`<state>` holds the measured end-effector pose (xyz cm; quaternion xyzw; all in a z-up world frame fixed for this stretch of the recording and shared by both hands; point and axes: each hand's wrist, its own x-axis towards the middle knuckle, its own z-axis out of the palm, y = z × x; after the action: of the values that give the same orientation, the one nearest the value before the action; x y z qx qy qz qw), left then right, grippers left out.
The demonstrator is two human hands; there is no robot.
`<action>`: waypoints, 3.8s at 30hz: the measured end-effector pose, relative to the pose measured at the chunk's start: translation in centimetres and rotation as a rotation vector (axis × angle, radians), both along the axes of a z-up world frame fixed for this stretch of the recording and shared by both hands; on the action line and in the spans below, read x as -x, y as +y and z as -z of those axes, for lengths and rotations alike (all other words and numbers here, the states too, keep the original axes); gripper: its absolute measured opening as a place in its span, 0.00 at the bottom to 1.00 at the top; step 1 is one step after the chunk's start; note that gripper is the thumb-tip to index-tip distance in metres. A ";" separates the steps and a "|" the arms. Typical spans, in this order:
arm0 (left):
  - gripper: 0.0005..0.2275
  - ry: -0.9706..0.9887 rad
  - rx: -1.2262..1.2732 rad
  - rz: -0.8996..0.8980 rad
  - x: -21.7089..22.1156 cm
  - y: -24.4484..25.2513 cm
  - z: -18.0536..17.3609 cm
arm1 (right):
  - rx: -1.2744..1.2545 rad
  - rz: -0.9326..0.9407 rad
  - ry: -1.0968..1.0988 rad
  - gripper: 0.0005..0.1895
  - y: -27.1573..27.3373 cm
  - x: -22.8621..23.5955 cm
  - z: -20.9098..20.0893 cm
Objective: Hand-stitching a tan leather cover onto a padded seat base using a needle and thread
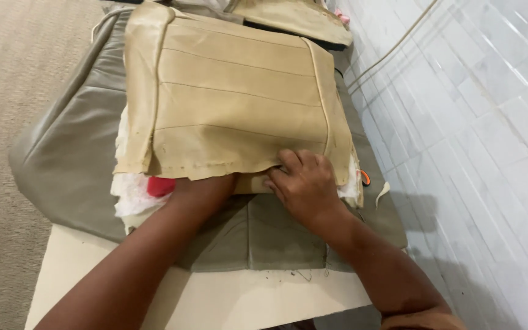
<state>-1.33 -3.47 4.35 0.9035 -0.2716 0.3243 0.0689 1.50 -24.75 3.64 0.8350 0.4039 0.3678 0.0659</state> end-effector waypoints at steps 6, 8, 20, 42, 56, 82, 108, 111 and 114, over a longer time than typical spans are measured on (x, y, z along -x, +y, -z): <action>0.09 -0.064 -0.004 -0.002 -0.5 1.1 0.7 | 0.000 0.013 0.045 0.11 -0.1 -0.6 0.9; 0.09 -0.074 -0.004 -0.003 1.1 2.8 2.2 | 0.010 0.023 0.066 0.10 -0.4 -1.0 1.3; 0.13 -0.296 -0.016 0.181 1.4 -1.8 4.0 | -0.024 0.051 0.160 0.08 -1.1 -1.6 1.2; 0.30 0.104 -0.133 0.000 0.6 -2.8 4.3 | 0.134 0.192 0.709 0.16 -6.5 -0.7 -3.8; 0.33 0.037 -0.135 -0.022 0.8 -3.0 4.2 | 0.100 0.689 1.031 0.16 -6.5 -3.2 -6.4; 0.27 0.126 0.189 0.174 0.6 -2.0 3.6 | -0.131 0.503 1.304 0.13 -8.9 -6.9 -3.5; 0.27 0.059 0.160 0.152 0.6 -2.1 4.8 | -0.193 -0.077 0.543 0.08 -3.7 -0.3 -3.6; 0.23 0.014 0.231 0.192 0.7 -2.0 3.9 | -0.053 -0.070 0.379 0.10 -2.5 -0.9 -1.6; 0.19 -0.008 0.267 0.219 0.8 -1.7 3.4 | -0.126 -0.094 0.390 0.11 -2.3 -1.5 -1.3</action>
<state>-2.14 -5.16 0.95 0.8501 -0.3231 0.3517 0.2221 3.02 -27.08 4.96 0.8730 0.4240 0.2263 -0.0830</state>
